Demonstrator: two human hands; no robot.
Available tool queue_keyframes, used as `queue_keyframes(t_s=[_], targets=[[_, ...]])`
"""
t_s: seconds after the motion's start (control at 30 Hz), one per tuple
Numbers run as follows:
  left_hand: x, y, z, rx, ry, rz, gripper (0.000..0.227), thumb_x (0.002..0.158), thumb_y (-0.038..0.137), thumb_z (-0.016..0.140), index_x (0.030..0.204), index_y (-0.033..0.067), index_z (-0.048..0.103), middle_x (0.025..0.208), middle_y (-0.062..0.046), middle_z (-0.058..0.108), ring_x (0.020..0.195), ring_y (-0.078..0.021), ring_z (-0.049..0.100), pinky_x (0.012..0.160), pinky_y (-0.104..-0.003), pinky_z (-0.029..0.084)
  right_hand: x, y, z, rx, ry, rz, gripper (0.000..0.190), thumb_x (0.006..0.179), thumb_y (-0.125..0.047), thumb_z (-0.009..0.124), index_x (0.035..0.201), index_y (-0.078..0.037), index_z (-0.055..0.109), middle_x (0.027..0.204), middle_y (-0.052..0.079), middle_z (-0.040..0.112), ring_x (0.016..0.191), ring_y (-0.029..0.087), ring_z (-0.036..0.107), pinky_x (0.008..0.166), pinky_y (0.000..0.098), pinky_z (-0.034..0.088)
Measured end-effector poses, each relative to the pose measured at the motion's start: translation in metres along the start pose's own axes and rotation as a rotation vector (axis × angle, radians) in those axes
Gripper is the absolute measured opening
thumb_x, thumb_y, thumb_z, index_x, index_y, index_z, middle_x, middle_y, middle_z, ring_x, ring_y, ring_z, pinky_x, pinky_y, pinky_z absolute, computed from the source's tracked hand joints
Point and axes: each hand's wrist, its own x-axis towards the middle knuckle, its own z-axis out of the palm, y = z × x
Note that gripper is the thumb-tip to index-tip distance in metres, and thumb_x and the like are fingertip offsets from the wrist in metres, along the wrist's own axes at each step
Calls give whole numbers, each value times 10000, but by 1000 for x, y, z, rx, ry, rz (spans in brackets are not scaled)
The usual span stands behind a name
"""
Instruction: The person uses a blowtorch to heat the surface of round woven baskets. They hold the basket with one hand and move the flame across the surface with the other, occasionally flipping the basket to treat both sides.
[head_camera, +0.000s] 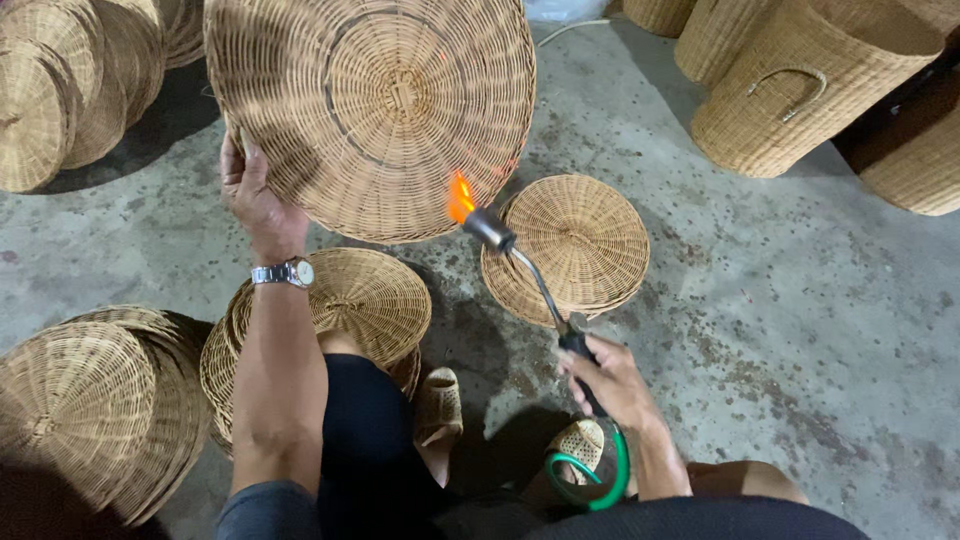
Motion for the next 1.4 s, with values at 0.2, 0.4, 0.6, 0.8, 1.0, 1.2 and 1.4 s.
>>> queue_keyframes(t_s=[0.2, 0.4, 0.6, 0.8, 1.0, 1.2, 1.4], targets=[[2, -14, -10, 40, 3, 19, 411, 1032, 21, 673, 1416, -67, 556, 1339, -185, 678, 1168, -272, 712, 1033, -422, 622, 24, -20, 13, 87, -59, -88, 204, 969, -219, 634, 912, -25, 658, 569, 3, 578, 428, 71, 512, 398, 236, 419], [-2, -10, -10, 43, -33, 31, 373, 1009, 47, 673, 1366, -17, 585, 1289, -138, 706, 1148, -240, 716, 1017, -401, 612, 8, -26, 30, -61, 60, 57, 248, 951, -256, 675, 889, -17, 694, 537, 24, 585, 404, 96, 520, 382, 263, 429], [-3, -23, -13, 170, 25, 60, 344, 1018, 64, 696, 1345, -20, 631, 1261, -130, 730, 1100, -199, 715, 964, -355, 606, 10, -40, 45, -4, -4, -2, 261, 949, -262, 711, 882, -17, 651, 566, -9, 557, 440, 70, 500, 406, 240, 387], [-11, -42, -9, 230, -24, 64, 464, 1013, 110, 764, 1421, -42, 606, 1268, -110, 711, 1103, -163, 673, 986, -322, 570, 30, -57, 68, -115, -130, -97, 250, 939, -287, 707, 890, -47, 660, 566, -15, 558, 449, 55, 509, 396, 238, 420], [-14, -31, 8, 146, -55, 12, 488, 975, 102, 739, 1407, -50, 571, 1327, -141, 685, 1181, -213, 684, 1045, -396, 580, 25, -46, 62, 50, -56, -36, 268, 954, -280, 691, 885, -23, 662, 575, -8, 557, 437, 71, 518, 396, 239, 415], [-18, -31, 2, 107, -47, -6, 473, 989, 69, 724, 1418, -50, 566, 1349, -139, 672, 1200, -211, 676, 1065, -382, 567, 24, -29, 58, 85, -85, -37, 226, 965, -243, 668, 910, -24, 672, 556, 17, 567, 429, 77, 508, 398, 238, 412], [-7, -34, -15, 107, 43, 34, 353, 1081, 18, 704, 1386, -118, 589, 1264, -149, 660, 1102, -189, 654, 991, -340, 558, 12, -16, 37, -67, -147, 39, 171, 932, -209, 635, 1016, -105, 741, 585, -5, 618, 436, 81, 543, 377, 264, 470]])
